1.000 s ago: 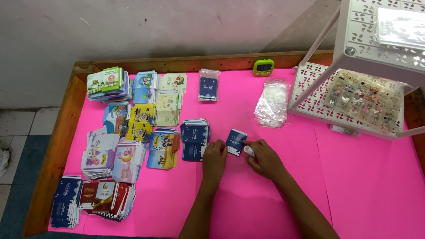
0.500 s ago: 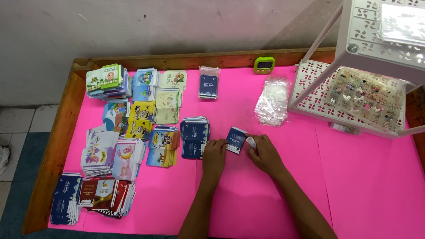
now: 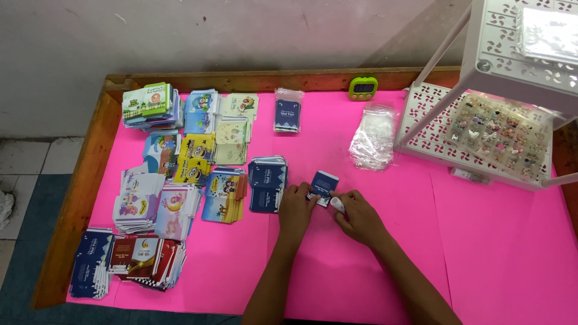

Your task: Stamping small cards and placing them into plastic sleeves at a craft station.

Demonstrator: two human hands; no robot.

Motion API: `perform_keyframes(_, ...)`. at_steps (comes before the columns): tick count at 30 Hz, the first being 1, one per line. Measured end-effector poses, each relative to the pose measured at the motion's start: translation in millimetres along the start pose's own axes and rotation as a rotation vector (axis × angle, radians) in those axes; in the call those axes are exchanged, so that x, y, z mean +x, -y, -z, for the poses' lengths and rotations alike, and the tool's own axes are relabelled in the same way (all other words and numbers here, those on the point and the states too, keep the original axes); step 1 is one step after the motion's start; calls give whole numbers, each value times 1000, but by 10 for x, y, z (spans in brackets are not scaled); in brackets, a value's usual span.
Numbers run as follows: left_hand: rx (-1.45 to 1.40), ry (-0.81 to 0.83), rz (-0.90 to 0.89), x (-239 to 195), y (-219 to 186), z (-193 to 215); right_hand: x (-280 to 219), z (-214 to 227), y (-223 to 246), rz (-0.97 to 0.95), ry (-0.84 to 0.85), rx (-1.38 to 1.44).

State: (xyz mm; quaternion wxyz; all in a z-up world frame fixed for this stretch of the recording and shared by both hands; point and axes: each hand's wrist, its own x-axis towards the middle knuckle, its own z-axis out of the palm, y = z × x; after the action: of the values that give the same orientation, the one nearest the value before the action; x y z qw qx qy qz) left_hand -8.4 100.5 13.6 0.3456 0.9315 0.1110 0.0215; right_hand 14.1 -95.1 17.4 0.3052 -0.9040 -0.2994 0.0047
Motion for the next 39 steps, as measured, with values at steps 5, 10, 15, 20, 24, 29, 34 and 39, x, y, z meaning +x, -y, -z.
perform_keyframes(5, -2, 8, 21, 22, -8, 2, -66, -114, -9, -1, 32, -9)
perform_keyframes(10, 4, -1, 8, 9, 4, -11, -113, -101, 63, 22, 61, -22)
perform_keyframes(15, 8, 15, -7, 17, -27, 33, -104, -170, -70, -3, 53, 28)
perform_keyframes(20, -2, 40, -16, 29, -1, 23, -55, -178, -204, -126, 61, 127)
perform_keyframes(24, -25, 47, 4, 28, -4, 35, 33, -237, -455, -209, 0, 127)
perform_keyframes(29, -18, 16, -43, 19, 43, -5, 117, -278, -534, -314, -58, 142)
perform_keyframes(34, 28, -29, -154, -21, -15, -5, 132, -251, -470, -336, -66, 115)
perform_keyframes(39, 43, 7, -259, 2, 110, -196, 92, -247, -395, -308, -46, 59)
